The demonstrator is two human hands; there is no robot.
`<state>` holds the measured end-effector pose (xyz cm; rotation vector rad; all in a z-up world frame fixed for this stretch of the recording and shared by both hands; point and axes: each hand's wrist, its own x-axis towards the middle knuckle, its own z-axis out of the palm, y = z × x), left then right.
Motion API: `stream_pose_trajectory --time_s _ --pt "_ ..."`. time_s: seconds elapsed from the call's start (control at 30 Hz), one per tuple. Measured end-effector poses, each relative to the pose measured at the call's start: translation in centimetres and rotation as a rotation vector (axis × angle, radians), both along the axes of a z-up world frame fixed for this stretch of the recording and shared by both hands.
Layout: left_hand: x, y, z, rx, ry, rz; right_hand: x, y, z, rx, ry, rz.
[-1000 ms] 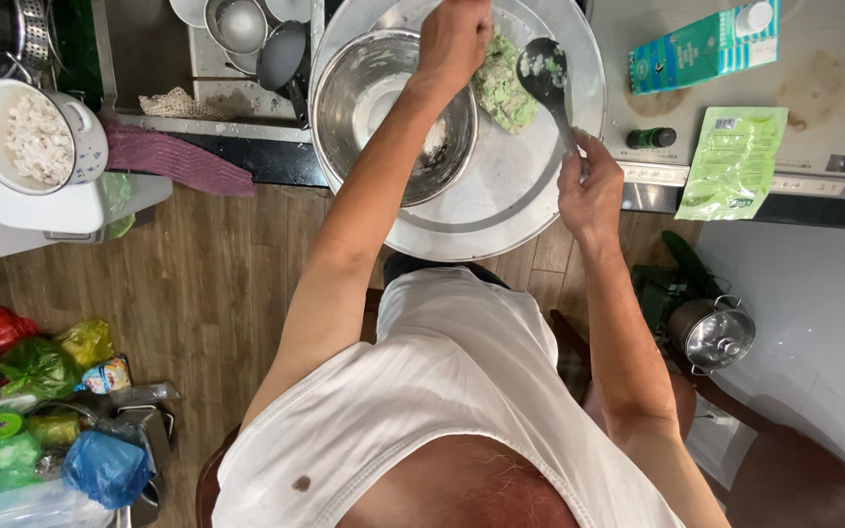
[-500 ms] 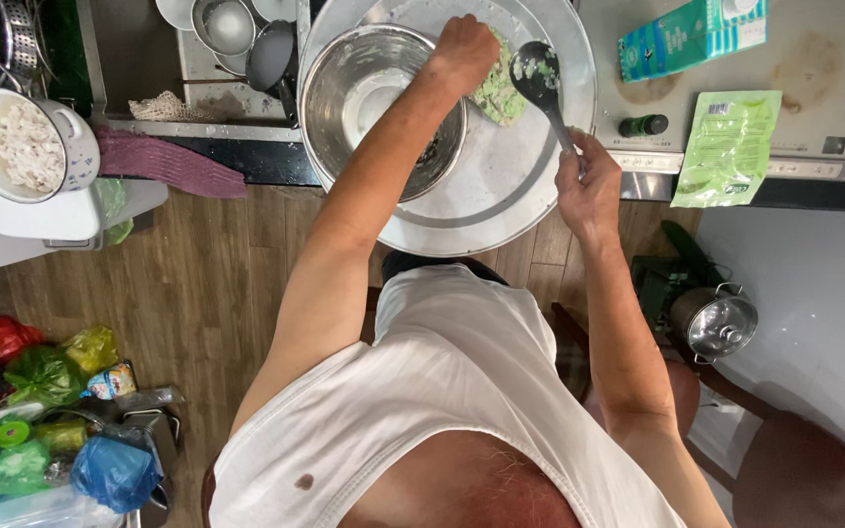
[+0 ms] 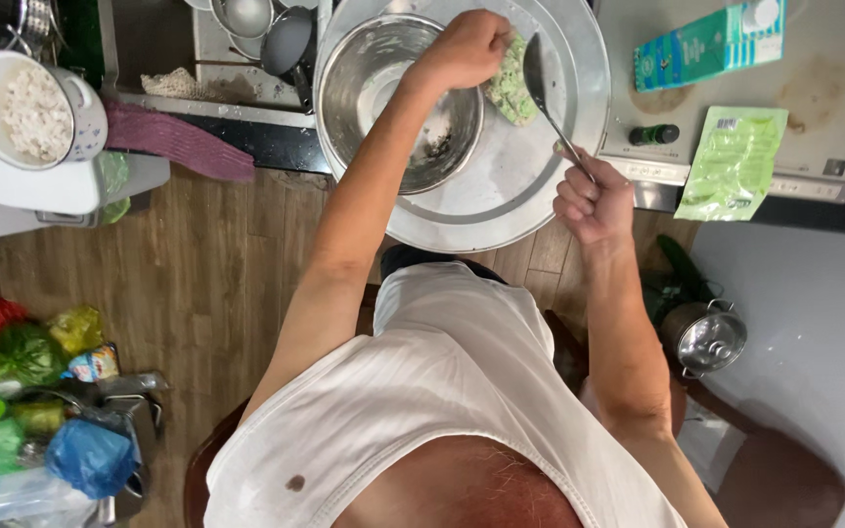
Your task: The person mixes a green dough-like mixture in a metal bowl using a spoon, then scrapes the mixture onto a large metal tray. They wipe the tray with a cloth and knead the dough by hand on the tray.
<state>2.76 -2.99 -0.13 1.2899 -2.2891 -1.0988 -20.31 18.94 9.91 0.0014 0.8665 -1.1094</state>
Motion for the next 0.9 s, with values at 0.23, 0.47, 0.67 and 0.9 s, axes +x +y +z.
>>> stream_pose_trajectory --time_s 0.23,0.47,0.67,0.9 --pt "3.6 2.4 2.1 0.343 0.627 0.266 2.4 -0.1 -1.0 -0.025 -0.111 0.072" --pt "11.9 5.5 3.0 -0.029 0.074 0.344 7.0 -1.4 0.3 -0.099 0.767 0.360" --pt "17.9 10.2 1.7 -0.403 0.237 0.480 10.4 -2.8 -6.5 -0.563 1.221 0.532" --pt "19.6 16.1 -0.6 -0.250 0.378 0.895 12.7 -2.5 -6.9 -0.226 1.077 0.360"
